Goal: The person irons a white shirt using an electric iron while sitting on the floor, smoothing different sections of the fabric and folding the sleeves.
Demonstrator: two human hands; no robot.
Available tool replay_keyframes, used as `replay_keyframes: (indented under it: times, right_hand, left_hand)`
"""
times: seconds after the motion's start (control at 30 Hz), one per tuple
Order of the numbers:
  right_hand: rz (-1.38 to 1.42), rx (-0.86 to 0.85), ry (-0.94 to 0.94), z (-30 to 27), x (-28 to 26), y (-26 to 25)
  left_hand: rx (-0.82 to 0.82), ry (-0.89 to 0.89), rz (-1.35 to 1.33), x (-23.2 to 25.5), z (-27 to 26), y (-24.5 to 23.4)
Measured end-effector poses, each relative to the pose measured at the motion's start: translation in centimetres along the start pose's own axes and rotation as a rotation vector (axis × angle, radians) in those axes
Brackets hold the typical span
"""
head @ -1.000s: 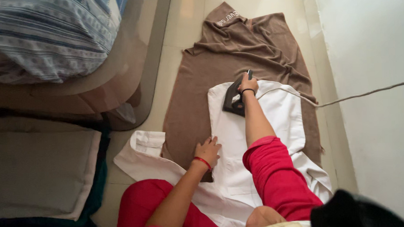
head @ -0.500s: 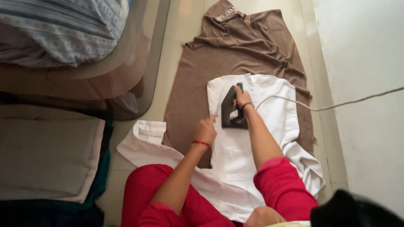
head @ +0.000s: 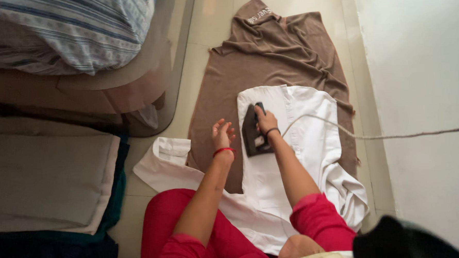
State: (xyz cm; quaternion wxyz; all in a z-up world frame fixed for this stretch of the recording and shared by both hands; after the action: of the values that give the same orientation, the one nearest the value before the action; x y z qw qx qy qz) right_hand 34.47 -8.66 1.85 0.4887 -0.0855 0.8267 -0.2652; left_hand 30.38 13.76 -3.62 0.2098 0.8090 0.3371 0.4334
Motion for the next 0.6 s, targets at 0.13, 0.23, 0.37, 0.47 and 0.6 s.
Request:
replay_keyframes:
  times: [0.13,0.23,0.37,0.47,0.6]
  right_hand:
    - [-0.058,0.031,-0.016,6.9,-1.7,0.4]
    - [-0.047,0.042,-0.005,10.0,-3.4,0.7]
    - [0.03,0.024,0.004,11.7,-5.3,0.8]
    - [0.155,-0.048,0.049,11.3,-4.3,1.4]
    - [0.052,-0.109,0.061,8.1,-2.8,1.4]
  left_hand:
    - [0.016,-0.046,-0.031,-0.4,-0.2,0.0]
    - [-0.012,-0.042,-0.036,-0.2,0.1,0.1]
    - [-0.014,-0.046,-0.002,-0.2,0.3,0.0]
    - [-0.014,-0.021,-0.011,0.0,0.7,-0.2]
    - [0.013,0.017,-0.033,1.3,1.5,-1.0]
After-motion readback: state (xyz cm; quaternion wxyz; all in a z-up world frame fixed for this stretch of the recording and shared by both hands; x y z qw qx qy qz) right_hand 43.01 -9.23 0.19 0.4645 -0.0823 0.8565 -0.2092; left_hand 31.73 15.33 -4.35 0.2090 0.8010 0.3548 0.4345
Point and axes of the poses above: each hand's wrist, its own z-axis towards the middle knuckle, its own y-axis out of the palm, x = y × z, the point moved 8 cm from there along z, towards the middle knuckle, and after that the axes turned 6 degrees about -x, right-handed, at the moved point
